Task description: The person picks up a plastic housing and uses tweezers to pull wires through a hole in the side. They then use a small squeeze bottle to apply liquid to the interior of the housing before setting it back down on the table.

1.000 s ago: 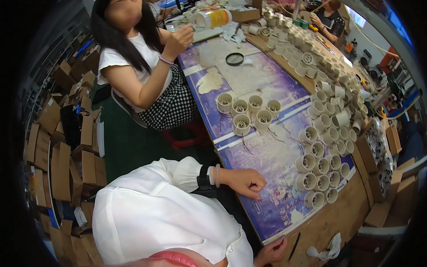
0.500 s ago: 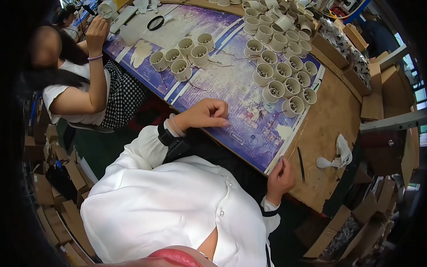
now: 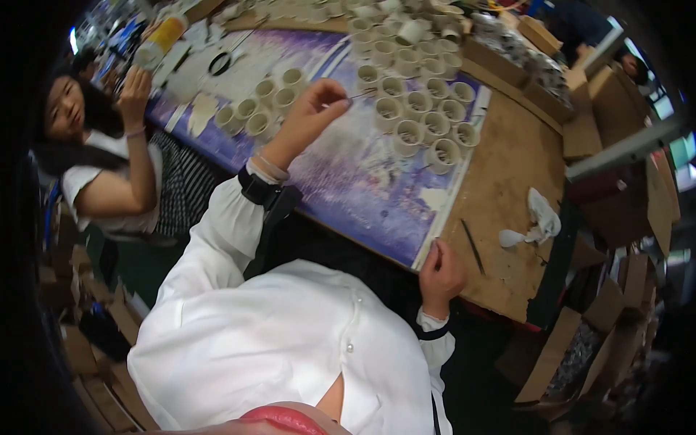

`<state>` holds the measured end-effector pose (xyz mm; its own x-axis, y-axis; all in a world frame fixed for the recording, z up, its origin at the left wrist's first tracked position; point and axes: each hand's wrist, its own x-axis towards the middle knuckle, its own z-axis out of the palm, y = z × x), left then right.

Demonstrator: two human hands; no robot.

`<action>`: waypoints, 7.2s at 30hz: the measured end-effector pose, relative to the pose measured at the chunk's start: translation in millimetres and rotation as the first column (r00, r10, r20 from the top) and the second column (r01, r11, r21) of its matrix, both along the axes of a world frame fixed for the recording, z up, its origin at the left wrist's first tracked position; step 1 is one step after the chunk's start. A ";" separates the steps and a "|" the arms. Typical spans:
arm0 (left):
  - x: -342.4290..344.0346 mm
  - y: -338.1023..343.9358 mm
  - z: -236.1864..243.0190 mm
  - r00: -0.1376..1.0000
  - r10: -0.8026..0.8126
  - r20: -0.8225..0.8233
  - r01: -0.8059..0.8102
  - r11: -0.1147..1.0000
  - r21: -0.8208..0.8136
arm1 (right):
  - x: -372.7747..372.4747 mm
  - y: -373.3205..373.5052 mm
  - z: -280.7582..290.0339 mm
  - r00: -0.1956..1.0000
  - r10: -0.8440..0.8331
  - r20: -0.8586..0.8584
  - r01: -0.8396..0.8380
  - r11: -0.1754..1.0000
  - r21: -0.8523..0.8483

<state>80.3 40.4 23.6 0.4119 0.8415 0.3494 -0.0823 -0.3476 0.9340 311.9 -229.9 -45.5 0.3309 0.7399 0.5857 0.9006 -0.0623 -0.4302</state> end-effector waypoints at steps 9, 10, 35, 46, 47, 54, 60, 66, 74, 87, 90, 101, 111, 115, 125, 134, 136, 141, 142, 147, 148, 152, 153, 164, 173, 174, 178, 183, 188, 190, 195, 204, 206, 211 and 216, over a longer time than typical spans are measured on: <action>50.6 108.3 -34.0 0.769 0.551 -0.324 -0.433 0.822 0.370 | -0.3 2.5 5.2 0.996 0.079 -0.034 -0.078 0.996 0.051; 52.0 114.1 -32.3 0.765 0.553 -0.331 -0.433 0.822 0.370 | -1.8 2.1 5.8 0.996 0.082 -0.040 -0.080 0.996 0.049; -22.4 -7.5 19.6 0.952 0.109 -0.287 -0.071 0.988 0.139 | -7.5 19.9 89.9 0.921 0.240 -0.306 -0.290 0.948 -0.130; -29.0 -40.7 21.1 0.905 -0.411 0.112 0.406 0.912 0.064 | -65.7 147.0 81.8 0.045 0.502 -0.864 -0.727 0.610 0.316; -28.2 -44.0 18.8 0.921 -0.365 0.136 0.366 0.930 0.014 | -71.7 148.3 77.0 -0.049 0.477 -0.877 -0.723 0.589 0.361; -22.7 -51.0 -3.3 0.953 -0.192 0.235 0.236 0.956 -0.176 | -97.1 155.1 62.0 0.279 0.543 -0.792 -0.722 0.662 0.199; -41.4 -50.2 -10.4 0.913 -0.059 0.405 0.193 0.934 -0.299 | -94.6 158.3 36.6 0.599 0.624 -0.501 -0.742 0.668 -0.056; -41.8 -51.3 -11.8 0.868 -0.118 0.482 0.291 0.908 -0.302 | -62.9 173.2 47.3 0.654 0.599 -0.463 -0.714 0.691 -0.114; -27.4 -57.8 -7.7 0.792 -0.188 0.582 0.450 0.822 -0.348 | -70.8 157.9 89.9 0.173 0.532 -0.829 -0.697 0.661 0.278; -27.4 -52.1 0.3 0.854 -0.146 0.499 0.499 0.501 -0.707 | -91.8 181.8 79.7 0.169 0.511 -0.843 -0.507 0.778 0.370; -32.5 -55.9 0.7 0.851 -0.127 0.510 0.500 0.490 -0.714 | -92.0 179.7 84.2 0.219 0.520 -0.825 -0.524 0.776 0.350; -33.1 -59.0 5.1 0.783 -0.168 0.599 0.586 0.522 -0.619 | -86.6 173.5 87.1 0.290 0.600 -0.746 -0.646 0.698 0.309; -21.7 -55.7 -7.6 0.768 -0.196 0.610 0.634 0.370 -0.679 | -87.4 184.1 99.6 0.299 0.589 -0.751 -0.530 0.757 0.382; -17.2 -54.8 -7.2 0.746 -0.210 0.632 0.659 0.364 -0.658 | -84.2 186.6 87.2 0.227 0.563 -0.795 -0.508 0.765 0.397; -14.5 -65.4 -1.5 0.716 -0.276 0.642 0.679 0.489 -0.548 | -95.3 190.6 88.0 0.292 0.554 -0.780 -0.446 0.800 0.402; -9.8 -74.2 6.0 0.937 -0.251 0.245 0.344 0.789 -0.508 | -99.1 190.5 91.1 0.334 0.587 -0.737 -0.467 0.783 0.412; -11.3 -73.8 5.0 0.907 -0.227 0.356 0.397 0.743 -0.538 | -100.0 189.1 91.6 0.319 0.587 -0.745 -0.469 0.780 0.414; -10.0 -71.6 2.9 0.861 -0.160 0.483 0.438 0.716 -0.543 | -99.0 192.0 92.8 0.256 0.554 -0.792 -0.466 0.789 0.401; -10.0 -70.5 2.2 0.860 -0.161 0.484 0.439 0.717 -0.542 | -98.4 192.1 92.1 0.237 0.543 -0.805 -0.457 0.794 0.401; -14.8 -66.1 -9.1 0.808 -0.253 0.532 0.535 0.692 -0.484 | -99.4 190.9 92.4 0.324 0.560 -0.763 -0.456 0.799 0.392; -14.6 -63.5 -9.4 0.790 -0.264 0.553 0.562 0.672 -0.483 | -99.3 191.3 91.8 0.325 0.558 -0.763 -0.456 0.800 0.391; -13.3 -62.8 -5.1 0.814 -0.264 0.518 0.534 0.689 -0.489 | -98.9 193.8 90.0 0.282 0.540 -0.794 -0.451 0.804 0.387; -12.9 -65.6 -2.5 0.835 -0.255 0.488 0.504 0.710 -0.492 | -99.3 193.9 89.6 0.302 0.546 -0.781 -0.451 0.804 0.387; -4.8 -69.5 -5.0 0.907 -0.200 0.372 0.371 0.799 -0.473 | -91.1 187.8 82.7 0.331 0.542 -0.772 -0.429 0.815 0.389; -3.2 -77.5 -3.1 0.910 -0.291 0.297 0.391 0.840 -0.377 | -84.7 161.6 78.7 0.353 0.525 -0.775 -0.369 0.839 0.400; -2.8 -79.1 -3.3 0.914 -0.278 0.297 0.380 0.843 -0.382 | -85.3 160.9 80.2 0.353 0.526 -0.774 -0.370 0.838 0.401; -0.1 -78.5 -4.8 0.910 -0.271 0.314 0.378 0.854 -0.357 | -85.2 155.6 85.1 0.315 0.543 -0.779 -0.412 0.817 0.403; 6.1 -75.9 -3.2 0.905 -0.268 0.332 0.379 0.861 -0.339 | -80.4 158.6 89.1 0.424 0.493 -0.760 -0.414 0.852 0.321; -11.2 -77.0 1.2 0.914 -0.263 0.310 0.357 0.884 -0.302 | -84.2 160.5 89.5 0.434 0.553 -0.711 -0.457 0.815 0.356; -7.4 -75.9 0.6 0.915 -0.269 0.301 0.359 0.882 -0.304 | -84.9 158.1 94.8 0.423 0.545 -0.724 -0.469 0.815 0.340; -3.4 -83.9 -0.2 0.945 -0.229 0.235 0.294 0.910 -0.292 | -86.6 153.9 88.8 0.311 0.540 -0.782 -0.404 0.820 0.406; -11.3 -77.1 0.6 0.743 -0.445 0.500 0.658 0.621 -0.426 | -84.3 158.0 91.3 0.323 0.625 -0.710 -0.368 0.775 0.515; -14.3 -77.3 -3.8 0.576 -0.486 0.657 0.809 0.458 -0.369 | -85.7 157.1 90.2 0.321 0.636 -0.702 -0.369 0.766 0.526; -10.4 -71.8 0.6 0.554 -0.272 0.787 0.829 0.272 -0.489 | -91.0 159.2 92.3 0.333 0.703 -0.628 -0.395 0.709 0.584; -11.0 -81.0 4.8 0.705 -0.209 0.678 0.681 0.468 -0.563 | -94.0 151.0 90.3 0.256 0.723 -0.642 -0.424 0.681 0.597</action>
